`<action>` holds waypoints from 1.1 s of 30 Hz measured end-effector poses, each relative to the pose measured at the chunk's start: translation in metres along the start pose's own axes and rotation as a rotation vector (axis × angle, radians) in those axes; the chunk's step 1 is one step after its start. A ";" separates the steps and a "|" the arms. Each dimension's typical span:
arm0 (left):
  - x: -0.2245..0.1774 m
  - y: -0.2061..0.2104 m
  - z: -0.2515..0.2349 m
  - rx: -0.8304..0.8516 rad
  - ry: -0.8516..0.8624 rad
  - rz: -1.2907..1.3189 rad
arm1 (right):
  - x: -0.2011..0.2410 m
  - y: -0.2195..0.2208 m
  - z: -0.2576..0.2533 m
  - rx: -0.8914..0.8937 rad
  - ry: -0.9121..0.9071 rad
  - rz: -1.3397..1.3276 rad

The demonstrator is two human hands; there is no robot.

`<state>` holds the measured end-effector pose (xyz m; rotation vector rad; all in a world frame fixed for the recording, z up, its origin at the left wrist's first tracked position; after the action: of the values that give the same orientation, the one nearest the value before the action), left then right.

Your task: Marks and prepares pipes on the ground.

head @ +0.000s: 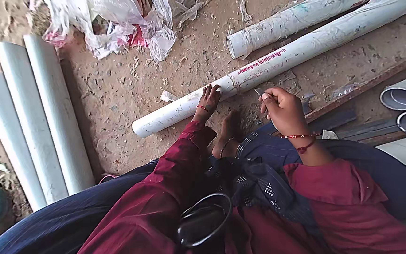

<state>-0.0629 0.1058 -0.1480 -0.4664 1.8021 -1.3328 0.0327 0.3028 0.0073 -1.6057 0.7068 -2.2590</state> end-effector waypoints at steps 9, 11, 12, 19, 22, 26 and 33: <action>0.003 -0.021 -0.013 0.063 -0.250 -0.020 | 0.000 -0.001 -0.001 0.005 0.014 -0.006; 0.003 -0.020 -0.012 0.109 -0.176 -0.002 | 0.000 -0.001 0.000 0.006 0.012 -0.006; 0.003 -0.017 -0.012 0.145 -0.156 -0.018 | 0.000 -0.001 0.000 0.005 0.009 -0.005; -0.006 -0.002 -0.017 0.214 -0.110 -0.109 | -0.001 0.000 0.000 0.015 0.006 -0.002; -0.006 -0.003 -0.025 0.293 -0.210 -0.096 | -0.001 -0.001 -0.001 0.014 0.014 0.004; -0.001 -0.012 -0.037 0.391 -0.387 -0.088 | 0.000 -0.001 0.000 0.024 0.022 0.004; 0.051 -0.048 -0.025 -0.017 -0.239 0.237 | -0.002 0.000 -0.001 0.008 0.003 -0.003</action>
<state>-0.1209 0.0677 -0.1219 -0.3901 1.6157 -1.0536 0.0321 0.3042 0.0050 -1.6008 0.6951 -2.2645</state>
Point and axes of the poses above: each hand's wrist, its own z-axis away from the middle knuckle, its own y-axis out of the palm, x = y × z, the point moved 8 cm from there along -z, towards the middle knuckle, and after that the axes turned 3 degrees about y, right-handed, at the moved point
